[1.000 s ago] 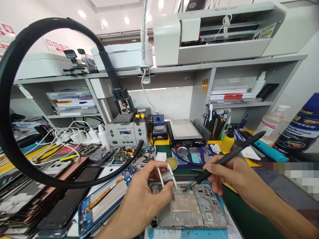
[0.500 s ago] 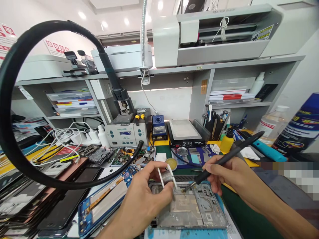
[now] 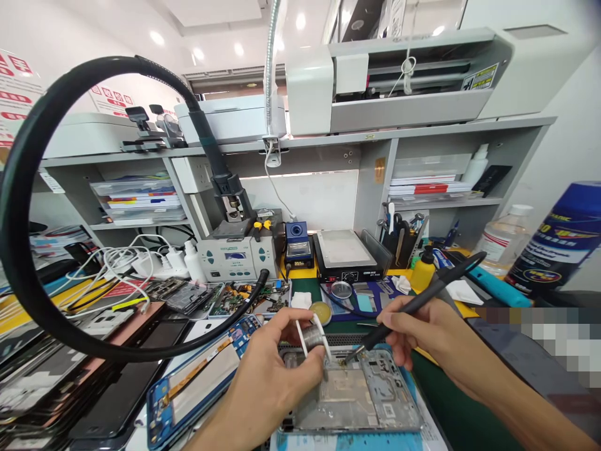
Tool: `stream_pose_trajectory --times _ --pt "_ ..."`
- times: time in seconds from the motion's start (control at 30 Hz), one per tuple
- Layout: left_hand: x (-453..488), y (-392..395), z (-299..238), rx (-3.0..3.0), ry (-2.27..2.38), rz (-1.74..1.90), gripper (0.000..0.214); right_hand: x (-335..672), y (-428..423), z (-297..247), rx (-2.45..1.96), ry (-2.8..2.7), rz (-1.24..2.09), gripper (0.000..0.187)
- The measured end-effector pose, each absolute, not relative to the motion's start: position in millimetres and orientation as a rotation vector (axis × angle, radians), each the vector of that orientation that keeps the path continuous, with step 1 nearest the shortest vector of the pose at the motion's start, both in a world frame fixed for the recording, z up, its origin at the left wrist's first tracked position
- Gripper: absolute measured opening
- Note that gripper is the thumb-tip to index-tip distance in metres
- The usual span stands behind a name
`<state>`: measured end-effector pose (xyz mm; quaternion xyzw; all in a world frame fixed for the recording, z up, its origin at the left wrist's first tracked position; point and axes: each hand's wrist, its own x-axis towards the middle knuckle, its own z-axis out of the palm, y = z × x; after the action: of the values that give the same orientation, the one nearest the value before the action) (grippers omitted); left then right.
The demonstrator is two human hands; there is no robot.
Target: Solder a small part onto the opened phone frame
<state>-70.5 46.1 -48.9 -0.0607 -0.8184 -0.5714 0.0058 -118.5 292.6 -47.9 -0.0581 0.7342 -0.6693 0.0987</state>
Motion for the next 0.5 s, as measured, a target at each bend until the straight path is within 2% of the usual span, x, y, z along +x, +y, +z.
stream_pose_trajectory --times 0.5 --pt "-70.9 47.9 -49.7 -0.167 -2.545 -1.816 0.033 -117.9 294.1 -47.2 -0.198 2.166 -1.974 0.027"
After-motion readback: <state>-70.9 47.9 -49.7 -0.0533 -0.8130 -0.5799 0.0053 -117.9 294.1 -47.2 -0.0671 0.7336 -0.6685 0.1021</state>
